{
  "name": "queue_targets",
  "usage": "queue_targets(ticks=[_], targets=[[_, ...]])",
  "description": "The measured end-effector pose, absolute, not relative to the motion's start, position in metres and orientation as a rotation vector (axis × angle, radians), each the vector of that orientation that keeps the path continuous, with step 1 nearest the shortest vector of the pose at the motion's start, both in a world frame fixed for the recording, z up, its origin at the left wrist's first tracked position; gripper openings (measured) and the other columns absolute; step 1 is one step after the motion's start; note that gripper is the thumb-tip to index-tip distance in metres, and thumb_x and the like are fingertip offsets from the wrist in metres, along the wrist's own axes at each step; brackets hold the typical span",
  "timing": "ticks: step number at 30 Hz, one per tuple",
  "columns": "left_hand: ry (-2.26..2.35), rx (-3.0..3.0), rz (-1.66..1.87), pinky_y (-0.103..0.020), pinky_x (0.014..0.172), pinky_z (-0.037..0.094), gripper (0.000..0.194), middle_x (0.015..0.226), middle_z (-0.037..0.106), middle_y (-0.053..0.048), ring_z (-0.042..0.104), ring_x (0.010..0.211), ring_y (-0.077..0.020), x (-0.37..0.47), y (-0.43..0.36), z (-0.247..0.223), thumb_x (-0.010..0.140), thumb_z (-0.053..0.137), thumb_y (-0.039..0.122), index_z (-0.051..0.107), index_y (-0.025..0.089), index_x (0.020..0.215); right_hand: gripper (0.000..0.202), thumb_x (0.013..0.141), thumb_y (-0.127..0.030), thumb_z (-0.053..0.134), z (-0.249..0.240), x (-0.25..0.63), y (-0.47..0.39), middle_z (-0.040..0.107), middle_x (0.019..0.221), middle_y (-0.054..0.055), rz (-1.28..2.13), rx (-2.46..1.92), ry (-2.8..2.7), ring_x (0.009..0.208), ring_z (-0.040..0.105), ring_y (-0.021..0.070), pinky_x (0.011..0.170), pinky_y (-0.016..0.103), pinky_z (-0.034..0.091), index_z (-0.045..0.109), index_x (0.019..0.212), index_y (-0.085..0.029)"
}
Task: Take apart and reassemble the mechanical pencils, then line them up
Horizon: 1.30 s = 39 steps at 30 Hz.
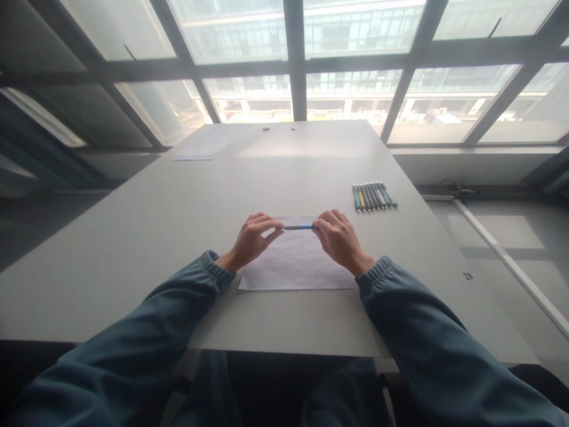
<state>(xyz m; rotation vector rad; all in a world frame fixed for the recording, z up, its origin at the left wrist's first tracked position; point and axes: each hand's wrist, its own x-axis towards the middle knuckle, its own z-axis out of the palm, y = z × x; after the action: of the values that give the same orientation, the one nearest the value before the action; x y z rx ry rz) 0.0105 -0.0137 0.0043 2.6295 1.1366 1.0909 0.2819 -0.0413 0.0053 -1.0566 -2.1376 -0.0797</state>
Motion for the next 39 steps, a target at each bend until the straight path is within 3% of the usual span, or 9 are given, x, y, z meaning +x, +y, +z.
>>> queue_targets(ticks=[7,14,24,33,39], targets=[[1.142,2.574,1.111,-0.038,0.091,0.047,0.018,0.097,0.077,-0.004,0.067,0.093,-0.0213,0.0109,-0.0132,0.0040,0.092,0.070,0.034,0.073,0.023,0.107,0.013,0.098,-0.020,0.055,0.0034,0.2823,-0.0406,0.066,0.096,0.009,-0.067,-1.065,-2.139,0.092,0.056,0.0254,0.080,0.041,0.047,0.067,0.096,-0.022],[1.174,2.528,1.129,-0.038,0.090,0.049,0.016,0.093,0.077,-0.004,0.068,0.091,-0.0221,0.0118,-0.0130,0.0041,0.092,0.070,0.038,0.072,0.022,0.094,0.014,0.099,-0.022,0.053,0.0028,0.2817,-0.0411,0.066,0.096,0.009,-0.046,-1.071,-2.138,0.092,0.055,0.0255,0.080,0.042,0.047,0.067,0.097,-0.023],[1.203,2.513,1.128,-0.039,0.089,0.048,0.029,0.089,0.079,-0.004,0.069,0.085,-0.0206,0.0106,-0.0127,0.0036,0.096,0.062,0.047,0.075,0.023,0.091,0.014,0.099,-0.020,0.054,0.0049,0.2812,-0.0417,0.066,0.095,0.009,-0.039,-1.059,-2.130,0.091,0.056,0.0253,0.079,0.041,0.047,0.067,0.096,-0.023],[1.093,2.120,1.265,-0.033,0.071,0.054,0.021,0.089,0.078,-0.004,0.068,0.081,-0.0187,0.0168,-0.0163,0.0054,0.089,0.074,0.041,0.080,0.024,0.100,0.013,0.099,-0.021,0.054,0.0041,0.2812,-0.0415,0.066,0.095,0.009,-0.065,-1.061,-2.130,0.091,0.056,0.0250,0.080,0.041,0.048,0.066,0.095,-0.022],[1.140,2.069,1.267,-0.032,0.070,0.053,0.022,0.092,0.079,-0.005,0.070,0.081,-0.0185,0.0171,-0.0143,0.0016,0.089,0.074,0.040,0.078,0.023,0.101,0.014,0.100,-0.022,0.053,0.0035,0.2823,-0.0415,0.066,0.096,0.009,-0.059,-1.073,-2.119,0.092,0.055,0.0255,0.080,0.042,0.047,0.066,0.096,-0.022]])
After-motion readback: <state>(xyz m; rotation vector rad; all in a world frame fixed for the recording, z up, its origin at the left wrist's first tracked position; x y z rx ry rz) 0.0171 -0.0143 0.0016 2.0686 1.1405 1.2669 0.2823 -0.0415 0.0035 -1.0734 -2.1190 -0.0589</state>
